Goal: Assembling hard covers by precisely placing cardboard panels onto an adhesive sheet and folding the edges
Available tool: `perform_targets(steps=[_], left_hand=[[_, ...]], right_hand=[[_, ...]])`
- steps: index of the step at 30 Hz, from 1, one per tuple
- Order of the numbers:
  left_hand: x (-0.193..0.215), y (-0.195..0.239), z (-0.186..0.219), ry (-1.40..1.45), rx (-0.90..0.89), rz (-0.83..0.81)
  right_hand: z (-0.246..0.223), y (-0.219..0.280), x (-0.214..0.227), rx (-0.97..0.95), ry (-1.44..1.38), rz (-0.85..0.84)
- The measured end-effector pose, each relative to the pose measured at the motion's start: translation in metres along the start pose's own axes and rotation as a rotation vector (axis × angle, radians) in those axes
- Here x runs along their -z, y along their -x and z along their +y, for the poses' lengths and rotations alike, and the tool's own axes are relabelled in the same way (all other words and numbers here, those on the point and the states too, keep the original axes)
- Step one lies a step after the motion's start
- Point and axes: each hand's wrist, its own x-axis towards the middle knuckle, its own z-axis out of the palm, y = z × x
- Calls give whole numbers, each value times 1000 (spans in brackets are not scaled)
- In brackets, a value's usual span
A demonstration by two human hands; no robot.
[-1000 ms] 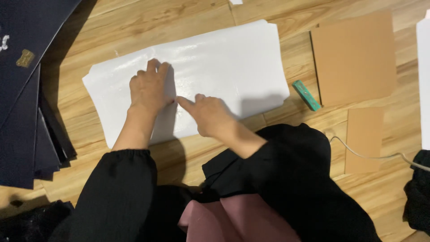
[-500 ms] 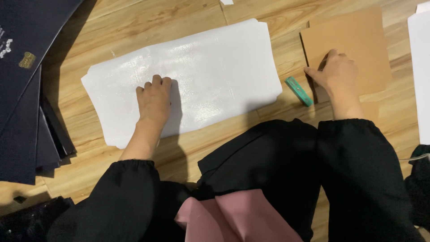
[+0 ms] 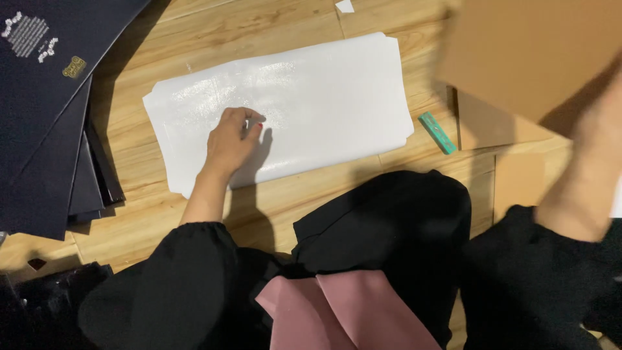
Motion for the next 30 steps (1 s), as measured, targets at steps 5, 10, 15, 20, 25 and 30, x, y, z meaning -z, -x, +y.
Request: perform_targets(steps=[5,10,15,20,25,30], left_hand=[[20,5,9,456,197,-50],[4,-7,-25,457,-8,-47],[-4,-11,-48,64,226,39],[-7,-3,-62,42,419,39],[-6,1,-68,24,281,64],[-1,6,-67,21,252,44]], right_hand=[[74,31,-126,-51,-797,-315],[51,119,-196,-58,-615,-762],[38,142,-212,17,-480,-869],[47,149,-207,336,-33,-924],[78,146,-218,115,-76,-901],[69,150,-209,123,-33,-905]])
